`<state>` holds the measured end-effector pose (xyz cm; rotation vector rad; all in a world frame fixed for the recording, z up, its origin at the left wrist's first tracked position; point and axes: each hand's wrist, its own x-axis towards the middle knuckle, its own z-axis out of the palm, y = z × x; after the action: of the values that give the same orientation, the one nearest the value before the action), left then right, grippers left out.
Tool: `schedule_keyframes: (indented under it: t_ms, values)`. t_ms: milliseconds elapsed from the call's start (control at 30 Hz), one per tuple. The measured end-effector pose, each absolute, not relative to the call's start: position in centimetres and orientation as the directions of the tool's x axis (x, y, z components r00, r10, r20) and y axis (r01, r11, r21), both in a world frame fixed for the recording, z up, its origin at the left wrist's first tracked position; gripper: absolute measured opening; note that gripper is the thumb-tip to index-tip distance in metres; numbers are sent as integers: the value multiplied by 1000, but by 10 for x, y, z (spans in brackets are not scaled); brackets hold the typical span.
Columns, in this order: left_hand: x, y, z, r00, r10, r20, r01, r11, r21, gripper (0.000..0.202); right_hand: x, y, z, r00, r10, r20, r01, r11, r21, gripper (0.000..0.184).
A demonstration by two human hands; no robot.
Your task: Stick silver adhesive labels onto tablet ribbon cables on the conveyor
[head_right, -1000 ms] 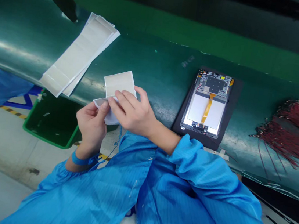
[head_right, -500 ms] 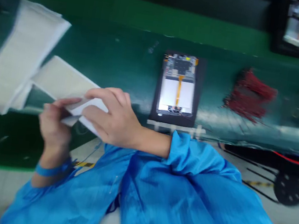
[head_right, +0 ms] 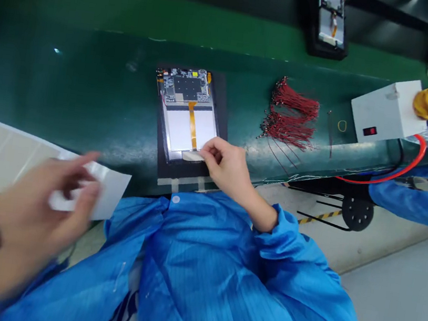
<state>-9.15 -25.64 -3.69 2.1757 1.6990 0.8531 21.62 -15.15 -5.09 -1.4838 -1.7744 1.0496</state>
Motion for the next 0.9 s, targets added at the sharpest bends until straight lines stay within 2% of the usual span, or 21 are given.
schedule_keyframes:
  t_ms: [67,167,400,900]
  values:
    - [-52,-233,-42,297,873,388,738,-468,487,38,210,-149,-55,-216,975,-50,523,72,-850,13]
    - [-19,-213,-57,419,820,391,714,-563,416,40,206,-148,-56,-238,970,-48,547,93,-832,14]
    - [-12,-203,-72,482,818,313,770,-566,295,46,206,-146,-51,-278,959,-52,580,124,-805,12]
    - [-12,-202,-74,515,792,328,793,-585,169,42,197,-145,-46,-271,958,-100,721,133,-681,8]
